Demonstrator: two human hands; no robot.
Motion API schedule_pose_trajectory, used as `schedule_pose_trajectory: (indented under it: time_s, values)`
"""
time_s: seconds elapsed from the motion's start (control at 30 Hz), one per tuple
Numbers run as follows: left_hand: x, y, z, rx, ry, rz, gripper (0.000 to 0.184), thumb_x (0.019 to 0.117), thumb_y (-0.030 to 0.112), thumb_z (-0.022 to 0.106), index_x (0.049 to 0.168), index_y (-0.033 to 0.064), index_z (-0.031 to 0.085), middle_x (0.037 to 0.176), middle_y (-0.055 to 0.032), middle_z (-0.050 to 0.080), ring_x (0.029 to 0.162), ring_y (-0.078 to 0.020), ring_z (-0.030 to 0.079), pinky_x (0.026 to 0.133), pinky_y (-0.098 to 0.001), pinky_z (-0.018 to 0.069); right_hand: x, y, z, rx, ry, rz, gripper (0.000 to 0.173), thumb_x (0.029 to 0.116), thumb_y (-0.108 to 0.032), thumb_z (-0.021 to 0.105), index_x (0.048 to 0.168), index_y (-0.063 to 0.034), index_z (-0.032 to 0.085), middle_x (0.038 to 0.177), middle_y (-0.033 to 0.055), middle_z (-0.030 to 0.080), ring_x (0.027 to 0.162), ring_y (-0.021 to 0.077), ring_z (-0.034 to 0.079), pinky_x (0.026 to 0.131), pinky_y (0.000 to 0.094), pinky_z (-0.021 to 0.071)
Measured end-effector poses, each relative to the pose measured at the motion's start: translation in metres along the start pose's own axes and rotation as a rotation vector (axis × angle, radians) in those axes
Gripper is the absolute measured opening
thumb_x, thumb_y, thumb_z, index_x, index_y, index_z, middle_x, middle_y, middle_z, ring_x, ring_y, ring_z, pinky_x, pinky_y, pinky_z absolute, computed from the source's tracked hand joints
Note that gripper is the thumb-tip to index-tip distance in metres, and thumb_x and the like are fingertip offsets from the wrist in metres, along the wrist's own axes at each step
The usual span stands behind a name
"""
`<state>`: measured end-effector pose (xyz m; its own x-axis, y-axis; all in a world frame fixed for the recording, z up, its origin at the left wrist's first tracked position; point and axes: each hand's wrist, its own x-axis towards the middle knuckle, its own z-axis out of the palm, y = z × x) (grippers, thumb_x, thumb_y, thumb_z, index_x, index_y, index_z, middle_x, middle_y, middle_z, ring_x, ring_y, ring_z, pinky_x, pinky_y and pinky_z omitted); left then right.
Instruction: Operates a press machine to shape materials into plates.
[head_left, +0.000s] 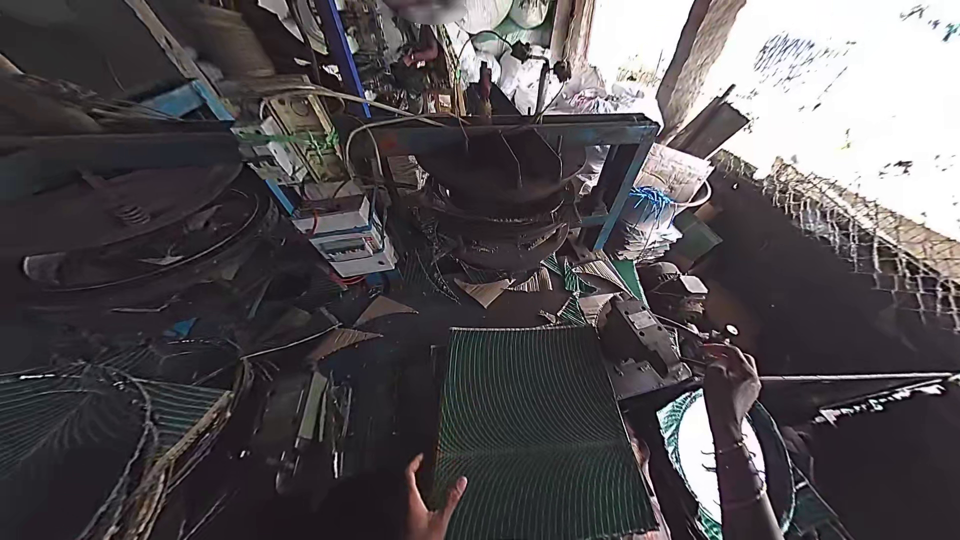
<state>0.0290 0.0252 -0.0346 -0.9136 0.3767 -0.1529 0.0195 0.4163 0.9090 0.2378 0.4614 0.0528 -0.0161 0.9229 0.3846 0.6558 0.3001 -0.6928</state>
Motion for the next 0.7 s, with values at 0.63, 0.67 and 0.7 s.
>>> schedule_pose_trajectory:
  time_s: [0.63, 0.67, 0.7]
  values:
    - [0.034, 0.006, -0.003, 0.001, 0.207, 0.325, 0.059, 0.0912, 0.015, 0.067, 0.133, -0.0218, 0.049, 0.132, -0.0397, 0.054, 0.125, -0.0387, 0.055, 0.110, -0.0416, 0.0416, -0.013, -0.302, 0.163, 0.029, -0.163, -0.964, 0.023, 0.0965, 0.002, 0.056, 0.115, 0.0053, 0.070, 0.114, 0.0238, 0.070, 0.115, 0.0414, 0.065, 0.113, 0.0587, 0.0385]
    - [0.032, 0.010, -0.006, -0.006, 0.197, 0.334, 0.058, 0.0927, 0.014, 0.066, 0.135, -0.0215, 0.046, 0.130, -0.0391, 0.055, 0.123, -0.0357, 0.057, 0.109, -0.0394, 0.0436, -0.011, -0.285, 0.153, 0.045, -0.047, -1.026, 0.021, 0.0967, 0.000, 0.054, 0.108, 0.0033, 0.072, 0.106, 0.0213, 0.072, 0.108, 0.0395, 0.068, 0.112, 0.0588, 0.0390]
    - [0.029, 0.014, -0.010, 0.003, 0.179, 0.331, 0.058, 0.0947, 0.014, 0.065, 0.136, -0.0202, 0.045, 0.128, -0.0370, 0.057, 0.119, -0.0307, 0.060, 0.105, -0.0364, 0.0475, -0.013, -0.261, 0.129, 0.033, 0.025, -1.056, 0.021, 0.0988, -0.002, 0.052, 0.106, -0.0001, 0.071, 0.100, 0.0181, 0.070, 0.102, 0.0370, 0.067, 0.112, 0.0588, 0.0377]
